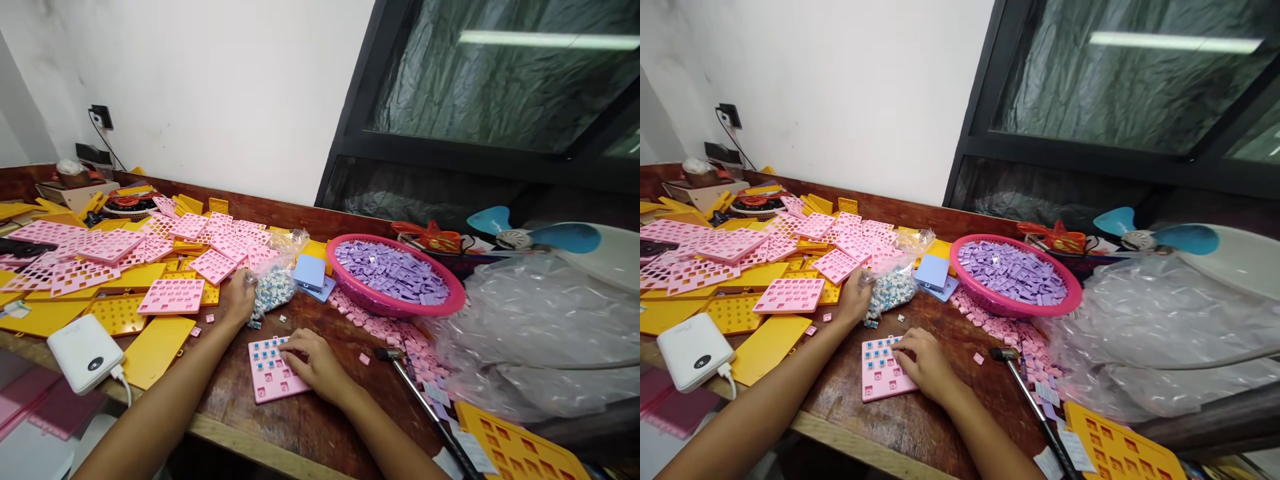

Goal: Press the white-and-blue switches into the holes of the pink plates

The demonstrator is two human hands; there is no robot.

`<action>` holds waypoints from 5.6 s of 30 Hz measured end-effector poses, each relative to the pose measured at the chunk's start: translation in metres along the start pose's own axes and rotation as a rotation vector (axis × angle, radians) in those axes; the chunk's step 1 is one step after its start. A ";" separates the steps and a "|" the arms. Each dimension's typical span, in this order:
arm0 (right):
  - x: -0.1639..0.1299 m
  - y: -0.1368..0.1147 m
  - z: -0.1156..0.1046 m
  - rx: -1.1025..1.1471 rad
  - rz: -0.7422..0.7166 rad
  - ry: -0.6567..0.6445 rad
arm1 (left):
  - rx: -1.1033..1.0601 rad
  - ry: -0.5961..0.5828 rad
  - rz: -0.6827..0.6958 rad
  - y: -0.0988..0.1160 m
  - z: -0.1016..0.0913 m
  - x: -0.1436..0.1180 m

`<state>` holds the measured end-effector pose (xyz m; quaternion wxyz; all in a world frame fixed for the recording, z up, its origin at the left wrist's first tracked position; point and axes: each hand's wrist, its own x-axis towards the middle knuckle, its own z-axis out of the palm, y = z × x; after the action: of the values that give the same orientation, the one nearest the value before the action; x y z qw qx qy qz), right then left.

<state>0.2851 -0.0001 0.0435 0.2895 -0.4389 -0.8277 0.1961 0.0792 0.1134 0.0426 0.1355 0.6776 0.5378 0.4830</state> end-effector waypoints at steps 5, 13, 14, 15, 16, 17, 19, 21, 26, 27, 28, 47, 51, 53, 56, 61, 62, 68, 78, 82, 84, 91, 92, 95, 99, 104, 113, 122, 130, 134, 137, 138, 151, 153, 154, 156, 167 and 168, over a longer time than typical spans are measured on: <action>0.002 0.014 -0.005 0.074 0.098 0.204 | 0.010 0.005 0.006 -0.001 -0.001 0.004; 0.037 0.042 -0.001 -0.061 0.208 0.136 | 0.214 -0.230 -0.074 -0.033 -0.022 0.009; 0.044 0.045 0.000 -0.087 0.218 0.110 | 0.233 -0.263 -0.087 -0.036 -0.022 0.009; 0.051 0.047 0.002 -0.112 0.228 0.100 | 0.249 -0.286 -0.098 -0.038 -0.021 0.008; 0.056 0.050 0.003 -0.132 0.235 0.097 | 0.260 -0.301 -0.108 -0.039 -0.018 0.008; 0.060 0.052 0.005 -0.148 0.240 0.104 | 0.267 -0.307 -0.119 -0.039 -0.015 0.008; 0.063 0.054 0.007 -0.167 0.237 0.122 | 0.265 -0.301 -0.143 -0.037 -0.009 0.008; 0.061 0.055 0.008 -0.182 0.223 0.127 | 0.241 -0.277 -0.163 -0.035 -0.003 0.009; 0.060 0.057 0.005 -0.197 0.194 0.087 | 0.136 -0.190 -0.181 -0.030 0.000 0.010; 0.062 0.058 0.005 -0.197 0.189 0.082 | 0.115 -0.175 -0.178 -0.030 -0.001 0.010; 0.065 0.059 0.006 -0.197 0.186 0.084 | 0.093 -0.163 -0.174 -0.031 -0.001 0.011; -0.001 0.018 -0.035 0.093 0.151 0.156 | 0.351 -0.368 -0.129 -0.012 -0.088 0.014; -0.002 0.012 -0.023 0.049 0.123 0.097 | 0.385 -0.590 -0.059 -0.015 -0.092 -0.013; -0.002 0.010 -0.016 0.022 0.097 0.066 | 0.394 -0.630 -0.034 -0.017 -0.089 -0.023; 0.000 0.010 -0.005 0.008 0.066 0.029 | 0.418 -0.642 -0.032 -0.021 -0.085 -0.028; 0.001 0.012 -0.001 -0.036 0.114 -0.004 | 0.438 -0.606 -0.031 -0.011 -0.092 -0.031; 0.001 0.011 -0.004 -0.037 0.118 -0.021 | 0.439 -0.595 -0.023 -0.004 -0.096 -0.035; -0.003 0.008 -0.020 0.036 0.068 -0.121 | 0.137 -0.603 0.113 0.054 -0.101 -0.090; -0.005 -0.005 -0.014 0.027 0.052 -0.089 | 0.306 -0.619 0.141 0.056 -0.060 -0.130; -0.004 -0.005 -0.012 0.056 0.045 -0.078 | 0.296 -0.586 0.145 0.054 -0.056 -0.137; -0.003 -0.002 -0.012 0.082 0.042 -0.068 | 0.258 -0.594 0.115 0.053 -0.055 -0.139; -0.001 0.006 -0.008 0.100 0.043 -0.048 | 0.265 -0.611 0.113 0.053 -0.054 -0.138; 0.000 0.006 -0.008 0.108 0.045 -0.044 | 0.278 -0.601 0.125 0.054 -0.054 -0.138; 0.000 0.007 -0.007 0.104 0.049 -0.043 | 0.291 -0.555 0.161 0.057 -0.055 -0.142; -0.002 0.009 -0.006 0.015 0.026 -0.028 | 0.273 -0.508 0.206 0.060 -0.055 -0.147; -0.004 0.011 -0.002 -0.019 0.022 -0.035 | 0.338 -0.514 0.241 0.060 -0.053 -0.148; -0.001 0.011 -0.006 0.096 0.069 -0.063 | 0.363 -0.473 0.244 0.053 -0.048 -0.154; -0.003 0.003 -0.009 0.040 0.054 -0.067 | 0.390 -0.558 0.255 0.063 -0.052 -0.152; 0.029 -0.023 -0.002 -0.018 -0.066 -0.046 | 0.223 -0.472 0.246 0.057 -0.083 -0.137; 0.063 -0.032 0.013 -0.143 -0.080 -0.255 | 0.366 -0.424 0.135 0.034 -0.086 -0.124; 0.078 -0.030 0.026 -0.245 -0.061 -0.314 | 0.397 -0.459 0.103 0.024 -0.084 -0.121; 0.081 -0.029 0.029 -0.258 -0.060 -0.312 | 0.381 -0.468 0.092 0.023 -0.084 -0.121; 0.028 -0.016 -0.034 -0.012 0.028 -0.146 | 0.141 -0.351 -0.020 0.021 -0.087 -0.125; 0.012 -0.005 -0.038 0.027 0.077 -0.160 | 0.095 -0.351 0.043 0.032 -0.085 -0.130; 0.006 0.000 -0.037 0.048 0.100 -0.161 | 0.073 -0.371 0.087 0.038 -0.082 -0.134; -0.002 0.010 -0.031 0.079 0.137 -0.160 | 0.065 -0.436 0.180 0.052 -0.072 -0.143; -0.011 0.011 -0.024 0.126 0.055 -0.158 | -0.001 -0.568 0.133 0.049 -0.075 -0.138; -0.012 0.009 -0.024 0.125 0.049 -0.155 | -0.012 -0.567 0.119 0.047 -0.079 -0.136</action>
<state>0.3116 -0.0036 0.0525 0.2465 -0.4238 -0.8227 0.2876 0.0507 -0.0484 0.0456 0.2558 0.8150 0.4350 0.2847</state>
